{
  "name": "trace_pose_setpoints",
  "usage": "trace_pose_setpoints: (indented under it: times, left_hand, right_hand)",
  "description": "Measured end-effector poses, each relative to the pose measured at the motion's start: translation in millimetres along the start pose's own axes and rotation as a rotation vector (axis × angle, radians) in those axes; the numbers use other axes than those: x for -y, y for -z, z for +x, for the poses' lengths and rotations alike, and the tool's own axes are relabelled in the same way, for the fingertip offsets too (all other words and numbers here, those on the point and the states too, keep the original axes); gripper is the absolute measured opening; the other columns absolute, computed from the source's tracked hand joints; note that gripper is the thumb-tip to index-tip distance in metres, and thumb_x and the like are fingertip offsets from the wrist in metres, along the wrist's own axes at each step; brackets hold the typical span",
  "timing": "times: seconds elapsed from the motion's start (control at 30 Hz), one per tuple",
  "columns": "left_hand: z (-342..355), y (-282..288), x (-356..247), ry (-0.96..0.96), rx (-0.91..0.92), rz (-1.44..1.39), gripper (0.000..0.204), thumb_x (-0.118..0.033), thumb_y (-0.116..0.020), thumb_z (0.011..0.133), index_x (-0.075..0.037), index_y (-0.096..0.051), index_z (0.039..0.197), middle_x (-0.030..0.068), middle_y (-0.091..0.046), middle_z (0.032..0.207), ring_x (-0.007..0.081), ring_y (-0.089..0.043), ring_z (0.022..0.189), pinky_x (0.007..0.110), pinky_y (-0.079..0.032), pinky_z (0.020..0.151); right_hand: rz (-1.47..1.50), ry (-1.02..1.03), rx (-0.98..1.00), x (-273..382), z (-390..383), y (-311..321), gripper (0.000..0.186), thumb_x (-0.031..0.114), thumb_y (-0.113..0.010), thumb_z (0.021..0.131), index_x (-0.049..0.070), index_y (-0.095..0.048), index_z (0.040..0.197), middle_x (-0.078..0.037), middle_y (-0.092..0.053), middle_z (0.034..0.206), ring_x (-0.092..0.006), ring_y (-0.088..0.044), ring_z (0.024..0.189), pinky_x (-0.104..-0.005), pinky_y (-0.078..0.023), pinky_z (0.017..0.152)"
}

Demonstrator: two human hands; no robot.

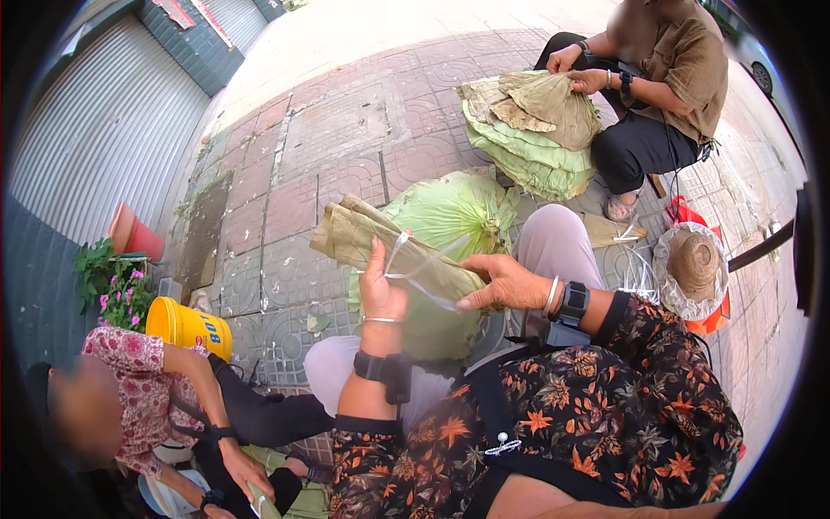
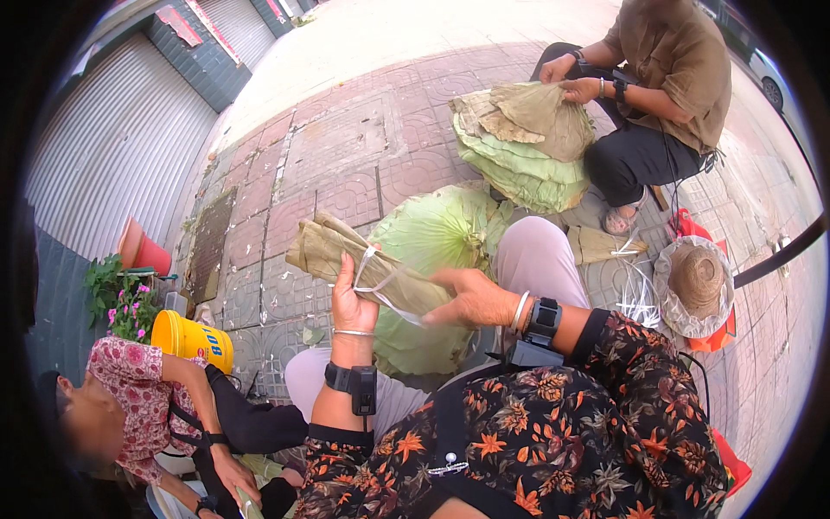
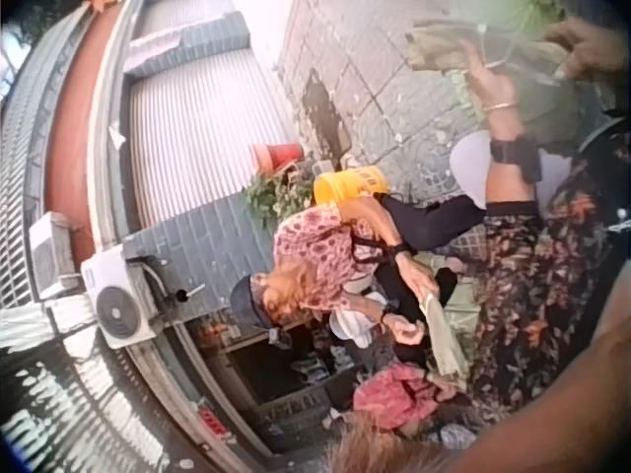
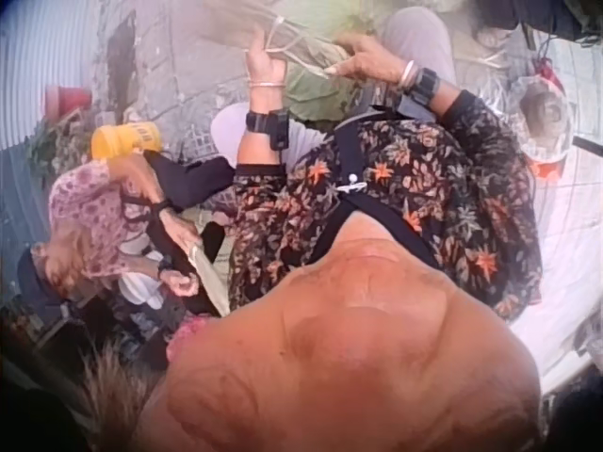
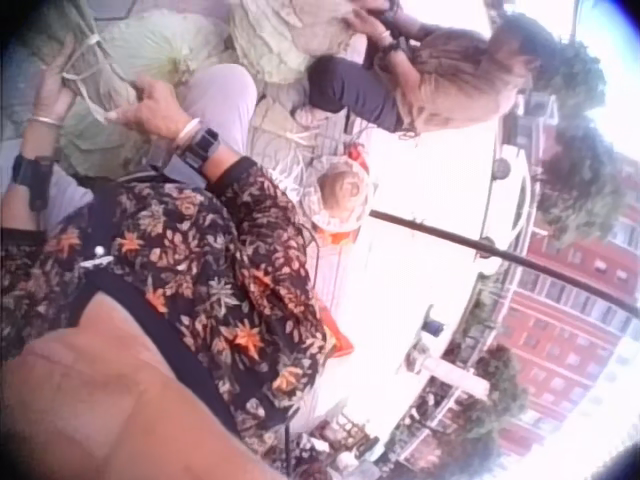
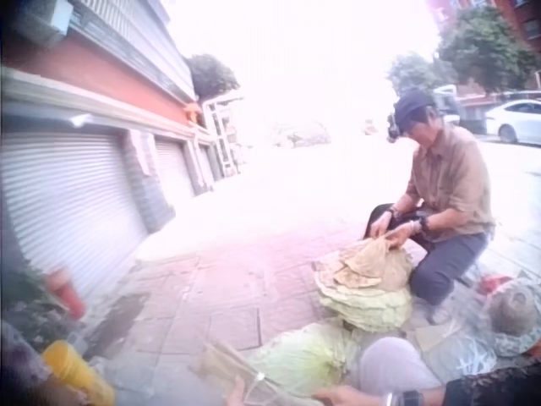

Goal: Bundling large lotus leaves by folding them and tying them with plastic strips.

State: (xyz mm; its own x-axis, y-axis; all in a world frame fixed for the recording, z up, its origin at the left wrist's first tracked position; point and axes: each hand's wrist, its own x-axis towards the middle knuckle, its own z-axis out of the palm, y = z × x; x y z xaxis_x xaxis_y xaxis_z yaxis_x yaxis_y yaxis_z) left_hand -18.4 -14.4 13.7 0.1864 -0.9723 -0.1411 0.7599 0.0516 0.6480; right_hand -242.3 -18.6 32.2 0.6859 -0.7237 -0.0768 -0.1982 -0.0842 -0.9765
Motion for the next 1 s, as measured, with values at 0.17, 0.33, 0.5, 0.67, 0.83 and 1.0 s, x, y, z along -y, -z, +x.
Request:
trace_pose_setpoints:
  times: [0.17, 0.33, 0.5, 0.67, 0.83, 1.0]
  left_hand:
    - [-9.5, 9.5, -6.5, 0.040, 0.055, -0.062, 0.042, -0.031, -0.057, 0.093, -0.002, -0.052, 0.121, 0.0159, -0.061, 0.115, 0.0280, -0.056, 0.111, 0.043, -0.043, 0.098]
    - [-10.6, 13.3, -15.7, 0.006, 0.023, -0.208, 0.045, -0.035, -0.064, 0.087, -0.007, -0.054, 0.121, 0.0109, -0.060, 0.117, 0.0298, -0.055, 0.111, 0.049, -0.040, 0.101]
    - [-5.4, 16.5, -22.6, 0.004, 0.134, -0.246, 0.040, -0.037, -0.060, 0.090, -0.010, -0.056, 0.120, 0.0062, -0.061, 0.117, 0.0271, -0.056, 0.110, 0.047, -0.040, 0.101]
    - [0.2, 11.9, -25.1, -0.049, 0.171, -0.238, 0.038, -0.037, -0.055, 0.093, -0.011, -0.056, 0.120, 0.0052, -0.061, 0.117, 0.0249, -0.055, 0.111, 0.046, -0.040, 0.101]
    - [1.5, 9.2, -25.5, -0.028, 0.161, -0.283, 0.039, -0.035, -0.056, 0.093, -0.010, -0.054, 0.122, 0.0057, -0.060, 0.119, 0.0257, -0.054, 0.114, 0.047, -0.038, 0.103]
    - [2.1, 8.3, -24.8, 0.018, 0.141, -0.268, 0.045, -0.029, -0.061, 0.089, -0.008, -0.050, 0.127, 0.0097, -0.053, 0.128, 0.0312, -0.046, 0.122, 0.053, -0.032, 0.107]
  right_hand:
    - [0.101, -0.002, 0.013, -7.6, 13.4, 4.5, 0.046, 0.021, -0.081, 0.074, -0.001, -0.062, 0.110, -0.001, -0.065, 0.092, -0.0076, -0.055, 0.084, -0.0235, -0.046, 0.077]
    - [0.015, 0.032, 0.042, -2.5, 28.1, 20.0, 0.044, 0.015, -0.082, 0.071, -0.001, -0.065, 0.107, 0.000, -0.067, 0.091, -0.0064, -0.057, 0.081, -0.0227, -0.048, 0.073]
    - [-0.072, 0.138, 0.000, 18.1, 40.0, 29.4, 0.047, 0.030, -0.084, 0.067, 0.001, -0.067, 0.101, -0.007, -0.067, 0.080, -0.0120, -0.058, 0.074, -0.0269, -0.047, 0.069]
    - [-0.200, 0.020, -0.084, 11.7, 55.3, 45.8, 0.058, 0.045, -0.081, 0.068, -0.002, -0.066, 0.099, -0.008, -0.064, 0.079, -0.0154, -0.058, 0.073, -0.0282, -0.047, 0.068]
    - [-0.203, -0.021, -0.124, 14.8, 62.2, 54.0, 0.060, 0.050, -0.080, 0.066, -0.004, -0.067, 0.089, -0.010, -0.065, 0.075, -0.0188, -0.061, 0.071, -0.0309, -0.048, 0.066]
    - [-0.084, 0.001, -0.142, 0.8, 68.1, 67.7, 0.046, 0.039, -0.085, 0.065, 0.000, -0.065, 0.079, 0.001, -0.057, 0.066, -0.0074, -0.050, 0.063, -0.0238, -0.040, 0.055]
